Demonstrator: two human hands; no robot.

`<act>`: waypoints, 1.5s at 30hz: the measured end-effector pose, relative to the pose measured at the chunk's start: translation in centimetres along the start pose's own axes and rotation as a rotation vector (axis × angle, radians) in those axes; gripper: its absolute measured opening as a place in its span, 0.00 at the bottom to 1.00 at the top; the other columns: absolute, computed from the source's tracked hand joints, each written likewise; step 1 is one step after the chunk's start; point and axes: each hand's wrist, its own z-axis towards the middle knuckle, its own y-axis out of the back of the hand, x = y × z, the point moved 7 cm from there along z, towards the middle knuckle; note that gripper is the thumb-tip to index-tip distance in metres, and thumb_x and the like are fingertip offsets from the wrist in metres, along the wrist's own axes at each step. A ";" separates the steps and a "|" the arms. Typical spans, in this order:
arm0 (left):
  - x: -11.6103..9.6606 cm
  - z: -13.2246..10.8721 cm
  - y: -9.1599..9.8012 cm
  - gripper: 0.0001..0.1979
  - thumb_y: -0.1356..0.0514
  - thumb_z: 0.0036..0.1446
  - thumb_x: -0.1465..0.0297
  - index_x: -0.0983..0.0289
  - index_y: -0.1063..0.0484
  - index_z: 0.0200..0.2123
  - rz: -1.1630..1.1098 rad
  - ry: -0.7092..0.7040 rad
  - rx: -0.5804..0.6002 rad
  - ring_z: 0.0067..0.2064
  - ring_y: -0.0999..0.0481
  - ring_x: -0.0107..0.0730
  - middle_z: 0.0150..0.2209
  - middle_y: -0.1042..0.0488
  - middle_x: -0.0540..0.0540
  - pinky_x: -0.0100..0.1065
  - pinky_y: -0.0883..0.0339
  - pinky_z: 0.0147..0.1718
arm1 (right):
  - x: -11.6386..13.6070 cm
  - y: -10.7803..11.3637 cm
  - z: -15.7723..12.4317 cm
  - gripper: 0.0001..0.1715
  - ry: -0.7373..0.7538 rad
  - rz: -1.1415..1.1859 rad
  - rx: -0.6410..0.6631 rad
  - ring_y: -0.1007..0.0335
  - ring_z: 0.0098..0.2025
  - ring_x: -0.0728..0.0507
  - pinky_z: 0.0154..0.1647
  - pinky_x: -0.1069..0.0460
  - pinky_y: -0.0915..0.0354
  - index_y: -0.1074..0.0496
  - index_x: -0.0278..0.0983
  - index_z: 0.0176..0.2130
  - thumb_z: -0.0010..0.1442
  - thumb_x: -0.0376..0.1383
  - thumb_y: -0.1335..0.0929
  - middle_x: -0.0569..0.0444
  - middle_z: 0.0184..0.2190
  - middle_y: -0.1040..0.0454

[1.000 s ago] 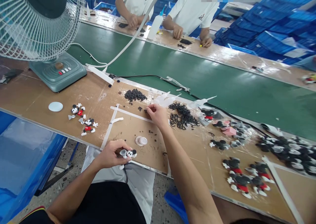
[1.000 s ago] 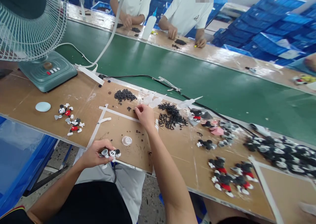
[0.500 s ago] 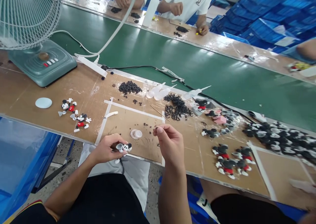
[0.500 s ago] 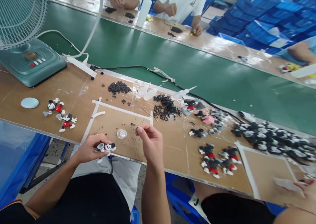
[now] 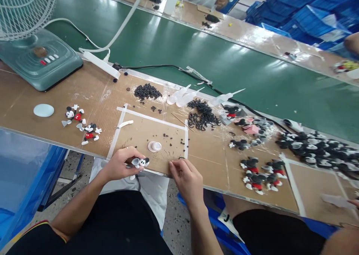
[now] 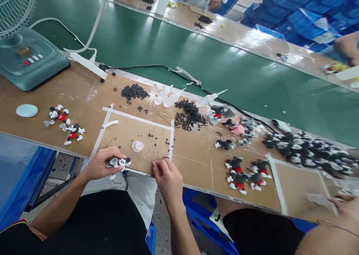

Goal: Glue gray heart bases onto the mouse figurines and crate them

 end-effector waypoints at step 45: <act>0.0 -0.1 0.0 0.12 0.35 0.58 0.66 0.65 0.26 0.44 0.023 -0.040 -0.014 0.34 0.26 0.29 0.38 0.23 0.56 0.27 0.34 0.31 | 1.8 3.1 3.3 0.04 0.009 0.282 -0.072 0.26 0.33 0.45 0.35 0.51 0.31 0.27 0.40 0.35 0.64 0.36 0.32 0.53 0.32 0.24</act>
